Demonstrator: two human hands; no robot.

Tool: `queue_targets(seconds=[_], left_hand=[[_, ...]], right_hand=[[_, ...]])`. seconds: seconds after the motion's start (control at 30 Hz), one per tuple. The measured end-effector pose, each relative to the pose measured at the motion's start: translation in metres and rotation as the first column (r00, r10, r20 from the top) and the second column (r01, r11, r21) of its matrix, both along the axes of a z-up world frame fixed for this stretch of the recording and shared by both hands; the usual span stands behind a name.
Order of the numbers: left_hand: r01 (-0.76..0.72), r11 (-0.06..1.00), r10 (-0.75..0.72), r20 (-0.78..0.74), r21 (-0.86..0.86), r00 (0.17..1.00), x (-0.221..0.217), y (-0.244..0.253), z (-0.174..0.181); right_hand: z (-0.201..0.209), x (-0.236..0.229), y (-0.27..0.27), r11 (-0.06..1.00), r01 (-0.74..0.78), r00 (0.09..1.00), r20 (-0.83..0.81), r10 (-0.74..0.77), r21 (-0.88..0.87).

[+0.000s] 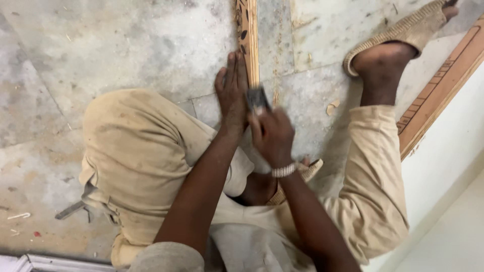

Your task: The person sands the edge of a long wooden piece using a small handheld sanding block, moving it back and forth along the length and ends.

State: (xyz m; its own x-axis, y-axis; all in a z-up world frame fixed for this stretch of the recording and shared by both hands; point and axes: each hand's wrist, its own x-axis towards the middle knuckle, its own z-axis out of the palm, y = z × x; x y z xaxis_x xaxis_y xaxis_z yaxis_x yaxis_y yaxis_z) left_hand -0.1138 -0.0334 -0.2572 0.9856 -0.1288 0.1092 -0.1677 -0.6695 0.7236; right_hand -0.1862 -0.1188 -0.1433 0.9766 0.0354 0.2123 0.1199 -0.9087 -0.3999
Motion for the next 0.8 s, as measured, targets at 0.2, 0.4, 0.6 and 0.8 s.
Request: queue_targets(seconds=[0.2, 0.4, 0.6, 0.8], left_hand=[[-0.008, 0.995, 0.006, 0.022, 0.099, 1.0, 0.004, -0.002, 0.002], [-0.101, 0.988, 0.109, 0.065, -0.116, 0.992, 0.015, -0.003, 0.024], [-0.044, 0.991, 0.064, 0.154, -0.125, 0.986, 0.008, -0.015, -0.053], [-0.122, 0.988, 0.101, 0.202, 0.094, 0.974, 0.004, -0.013, -0.036]], right_hand=[[-0.011, 0.117, 0.008, 0.999, 0.032, 0.992, 0.123, -0.037, 0.041], [0.017, 0.141, 0.012, 0.998, -0.026, 0.989, 0.147, 0.016, 0.065], [0.008, 0.047, 0.008, 0.998, 0.011, 0.993, 0.118, -0.018, 0.056], [-0.011, 0.082, -0.003, 0.996, 0.038, 0.987, 0.151, -0.049, 0.077]])
